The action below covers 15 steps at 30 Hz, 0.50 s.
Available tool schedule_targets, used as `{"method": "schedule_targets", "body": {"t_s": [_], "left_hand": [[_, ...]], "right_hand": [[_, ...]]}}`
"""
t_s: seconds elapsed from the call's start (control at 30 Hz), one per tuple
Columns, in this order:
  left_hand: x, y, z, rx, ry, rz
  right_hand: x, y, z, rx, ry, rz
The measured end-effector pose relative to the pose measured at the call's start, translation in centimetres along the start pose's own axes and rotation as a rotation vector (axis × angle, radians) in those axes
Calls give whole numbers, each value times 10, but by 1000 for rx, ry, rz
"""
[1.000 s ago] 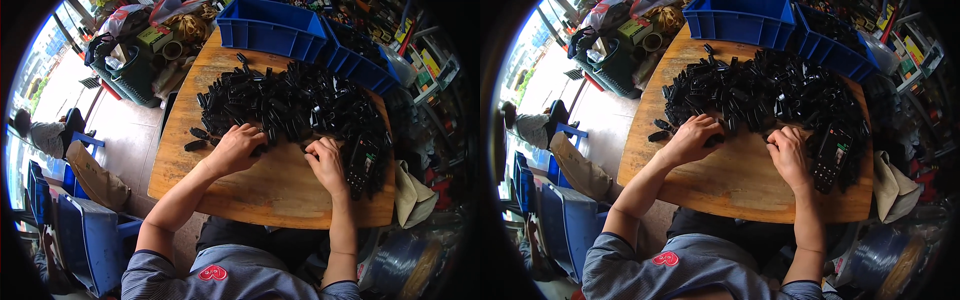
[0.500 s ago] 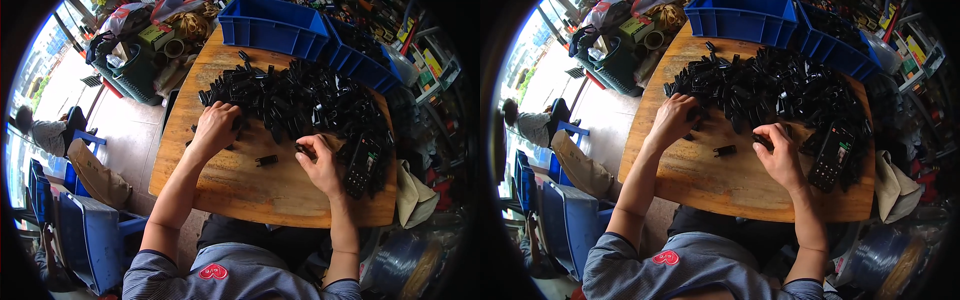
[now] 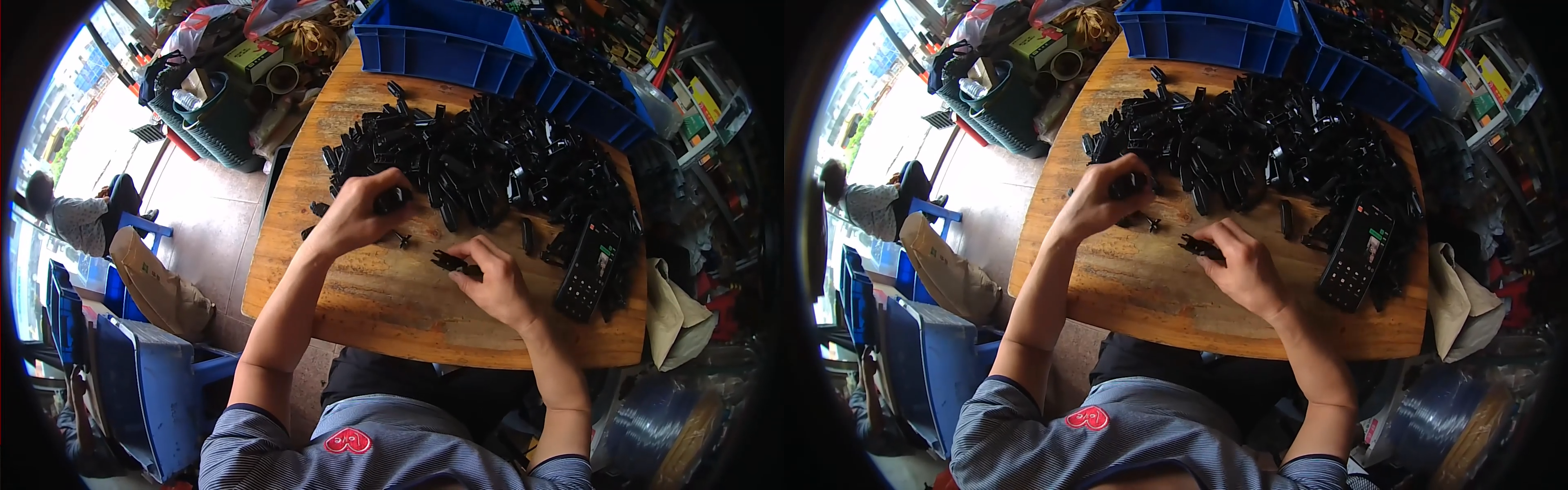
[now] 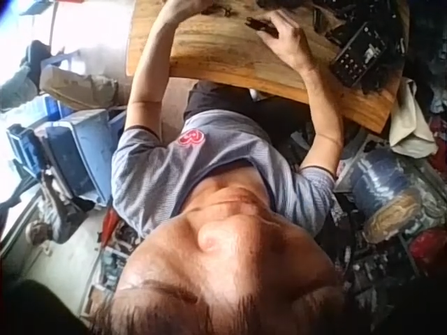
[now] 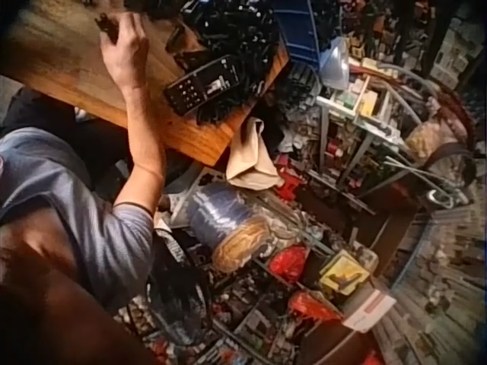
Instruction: Inspecting and sorting small black plastic hardware parts at a workbench using a handheld scanner.
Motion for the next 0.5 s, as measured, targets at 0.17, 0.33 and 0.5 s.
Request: {"method": "schedule_targets", "body": {"t_s": [0.17, 0.33, 0.5], "left_hand": [[29, -60, -21, 327, 443, -514], [27, -98, -39, 533, 656, -938], [27, -87, -30, 397, 529, -979]], "right_hand": [[18, 22, 2, -80, 91, 150], [48, 40, -8, -239, 365, -103], [36, 50, 0, -266, 203, 66]]}}
Point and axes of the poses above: each hand's wrist, its own z-axis towards the middle knuckle, its own y-axis out of the back of the hand, x = y × z, the point moved 10 cm from there along z, towards the middle knuckle, and after that the axes turned 8 degrees about -z, right-handed, at the moved point
